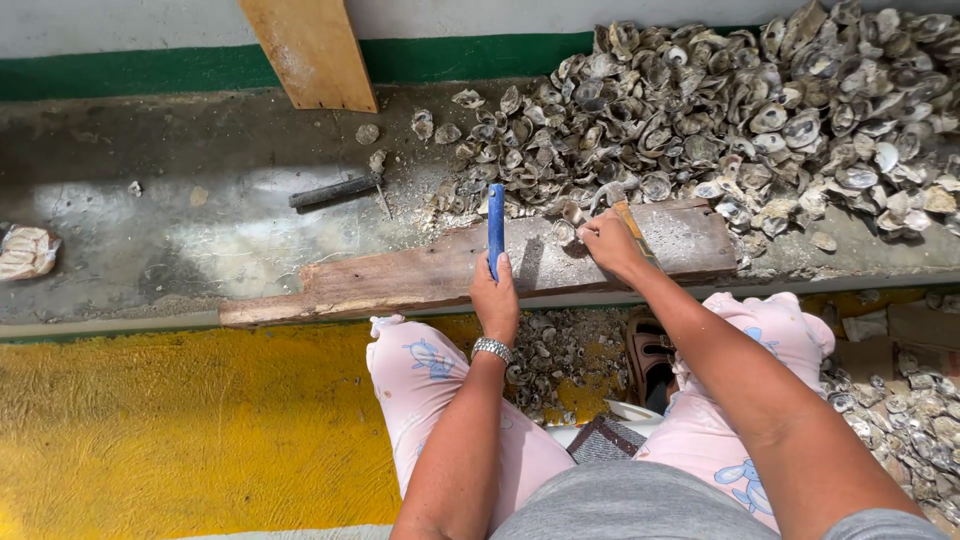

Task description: Shucking oysters using a shucking knife and a hammer.

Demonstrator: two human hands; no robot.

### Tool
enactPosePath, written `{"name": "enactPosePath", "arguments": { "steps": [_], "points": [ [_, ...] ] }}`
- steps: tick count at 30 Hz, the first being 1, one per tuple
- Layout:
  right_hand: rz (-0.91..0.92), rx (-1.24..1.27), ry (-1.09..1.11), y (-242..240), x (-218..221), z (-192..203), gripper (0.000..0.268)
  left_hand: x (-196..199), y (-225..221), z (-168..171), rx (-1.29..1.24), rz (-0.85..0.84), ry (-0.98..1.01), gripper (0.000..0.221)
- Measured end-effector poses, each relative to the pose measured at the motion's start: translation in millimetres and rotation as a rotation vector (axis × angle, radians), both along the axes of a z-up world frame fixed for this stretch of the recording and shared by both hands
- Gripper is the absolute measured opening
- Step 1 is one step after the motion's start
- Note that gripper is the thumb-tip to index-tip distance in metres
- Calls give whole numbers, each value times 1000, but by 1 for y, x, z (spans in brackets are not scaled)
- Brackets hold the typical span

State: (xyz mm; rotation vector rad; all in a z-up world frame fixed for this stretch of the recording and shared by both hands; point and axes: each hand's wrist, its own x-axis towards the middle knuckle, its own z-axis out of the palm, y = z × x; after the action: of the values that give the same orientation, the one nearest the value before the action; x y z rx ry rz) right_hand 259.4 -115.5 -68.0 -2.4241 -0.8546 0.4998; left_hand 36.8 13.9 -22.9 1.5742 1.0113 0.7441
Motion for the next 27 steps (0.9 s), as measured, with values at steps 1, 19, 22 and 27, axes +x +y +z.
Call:
{"name": "enactPosePath", "arguments": {
  "steps": [1,19,22,27],
  "points": [
    [-5,5,-6,-5,-3,13,33,1,-1,-1,5,-5,-6,30],
    [-365,-199,61,-64,-2,33,34,-4,-21,24,241,-377,321,39],
    [-172,87,-267,-57,-20,76,31,-3,-20,29,287,-377,325,38],
    [-35,226,-111,-33,-101,211,37,-6,-21,35,228,-423,381,40]
  ]
}}
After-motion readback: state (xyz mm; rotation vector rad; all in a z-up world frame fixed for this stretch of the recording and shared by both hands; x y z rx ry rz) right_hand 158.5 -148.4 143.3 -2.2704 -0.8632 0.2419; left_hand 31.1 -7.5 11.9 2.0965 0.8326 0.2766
